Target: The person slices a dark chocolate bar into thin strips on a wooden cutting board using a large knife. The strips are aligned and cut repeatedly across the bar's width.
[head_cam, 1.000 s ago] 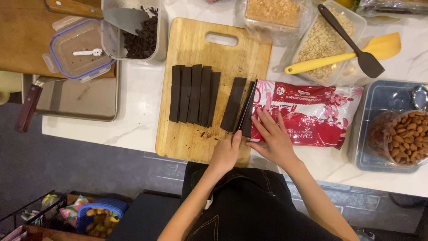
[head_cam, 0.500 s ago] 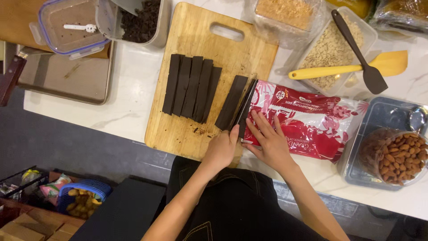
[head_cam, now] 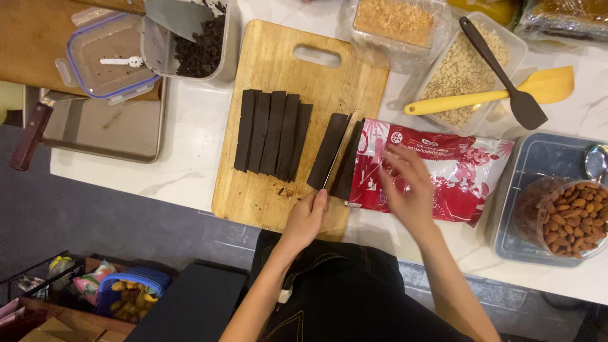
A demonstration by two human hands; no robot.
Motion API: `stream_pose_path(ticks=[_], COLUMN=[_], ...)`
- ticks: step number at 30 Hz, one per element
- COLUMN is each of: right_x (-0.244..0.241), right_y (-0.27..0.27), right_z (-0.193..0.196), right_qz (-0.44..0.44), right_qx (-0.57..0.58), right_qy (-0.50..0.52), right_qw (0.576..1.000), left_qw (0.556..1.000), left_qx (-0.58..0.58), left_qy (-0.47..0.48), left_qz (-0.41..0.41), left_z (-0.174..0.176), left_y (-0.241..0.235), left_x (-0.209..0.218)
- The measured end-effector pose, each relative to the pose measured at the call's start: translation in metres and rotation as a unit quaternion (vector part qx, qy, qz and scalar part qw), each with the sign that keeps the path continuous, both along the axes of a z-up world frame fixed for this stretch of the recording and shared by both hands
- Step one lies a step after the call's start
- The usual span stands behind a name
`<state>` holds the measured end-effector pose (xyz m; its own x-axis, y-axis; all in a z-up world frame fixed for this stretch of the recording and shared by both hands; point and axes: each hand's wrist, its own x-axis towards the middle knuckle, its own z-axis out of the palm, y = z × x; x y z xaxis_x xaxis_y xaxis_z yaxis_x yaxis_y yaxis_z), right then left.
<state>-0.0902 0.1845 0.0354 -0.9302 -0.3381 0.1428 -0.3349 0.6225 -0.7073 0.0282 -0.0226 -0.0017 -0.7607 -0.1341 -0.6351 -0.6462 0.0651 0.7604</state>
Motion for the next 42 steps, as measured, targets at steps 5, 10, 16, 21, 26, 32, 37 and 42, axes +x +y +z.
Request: stream_pose_path(ticks=[5,10,16,21,26,32,37,42], right_x=[-0.003,0.078,0.144,0.107,0.081,0.080,0.084,0.083], right_y=[0.013,0.049,0.064,0.042,0.013,0.000,0.007,0.010], right_z=[-0.005,-0.050,-0.083,-0.085,-0.072,-0.080,-0.099,-0.092], right_qz=[0.024,-0.192,-0.397,-0.413,-0.364,-0.347,-0.358,-0.356], right_qx=[0.028,-0.037,-0.408,-0.520,-0.546,-0.558,-0.554,-0.514], right_qy=[0.086,-0.037,-0.465,-0.458,-0.433,-0.448,-0.457,-0.468], right_qw=[0.996,0.980,0.678,0.591,0.619,0.606,0.597,0.625], left_qw=[1.000,1.000,0.999,0.999,0.995,0.998,0.998,0.998], left_qx=[0.024,0.010,-0.023,-0.043,-0.088,-0.012,-0.045,-0.029], left_qy=[0.005,0.007,0.028,0.016,0.030,-0.040,-0.017,-0.033], left_qz=[0.016,0.024,0.013,-0.018,-0.041,-0.037,-0.047,-0.040], left_z=[0.007,0.012,0.011,0.004,0.005,0.007,0.006,0.001], left_y=[0.001,-0.002,-0.006,0.004,0.003,0.000,0.000,-0.004], left_x=[0.001,0.006,0.006,0.005,-0.001,-0.001,-0.002,0.000])
